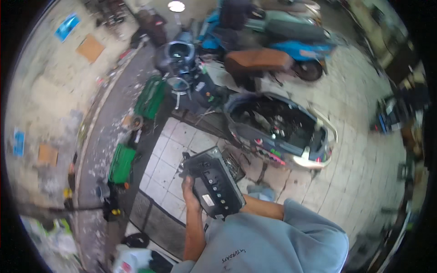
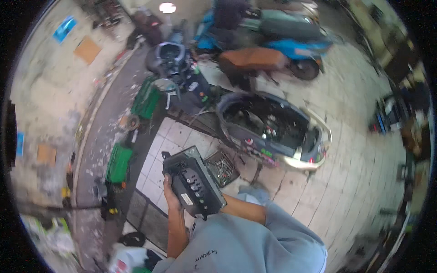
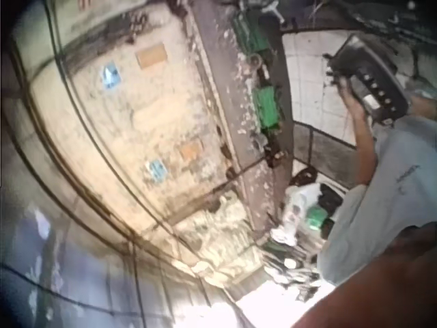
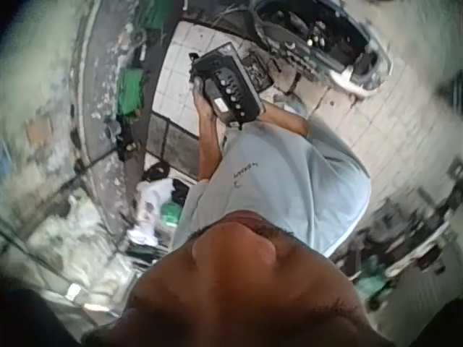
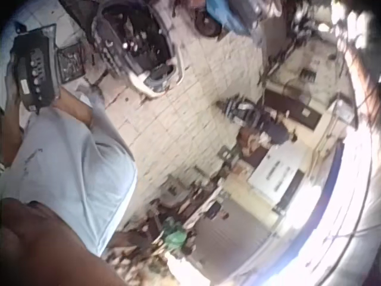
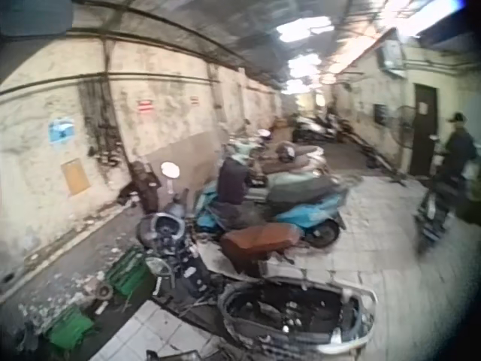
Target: The person unscrews and removes a electronic controller unit from the under-seat compartment of a scooter using a power wrench, then takes the unit to the floor to disassemble its metal casing by removing several small screws.
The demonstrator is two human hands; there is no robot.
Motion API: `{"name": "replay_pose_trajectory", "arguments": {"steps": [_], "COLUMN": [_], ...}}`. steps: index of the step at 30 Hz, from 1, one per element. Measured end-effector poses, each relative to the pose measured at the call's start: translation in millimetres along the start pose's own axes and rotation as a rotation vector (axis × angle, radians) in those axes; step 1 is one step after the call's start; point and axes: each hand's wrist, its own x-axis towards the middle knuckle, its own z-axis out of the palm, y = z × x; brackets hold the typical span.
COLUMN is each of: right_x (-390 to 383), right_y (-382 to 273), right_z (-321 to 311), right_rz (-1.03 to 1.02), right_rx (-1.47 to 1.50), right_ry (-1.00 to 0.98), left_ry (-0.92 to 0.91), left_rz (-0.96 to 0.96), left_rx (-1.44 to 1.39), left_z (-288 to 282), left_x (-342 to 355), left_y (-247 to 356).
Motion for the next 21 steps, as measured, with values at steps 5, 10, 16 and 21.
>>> {"name": "replay_pose_trajectory", "arguments": {"steps": [5,10,16,21], "right_x": [28.0,33.8,29.7,1.2], "right_y": [-10.6,-42.2,-134.2,-228.1], "right_z": [35.7,48.1,34.1,-178.7], "right_rz": [-0.24,-0.389,-0.191,-0.67], "right_rx": [-0.112,-0.195,-0.738,-1.346], "right_ry": [0.166,0.37,0.879,1.27], "left_ry": [-0.435,-0.452,-0.3,0.008], "left_rz": [-0.186,-0.218,-0.191,-0.266], "left_rx": [0.017,-0.064,-0.168,-0.098], "left_z": [-4.0,11.4,19.7,36.3], "left_x": [44.9,80.5,121.1,162.4], "left_y": [30.8,18.7,-7.6,-48.9]}}
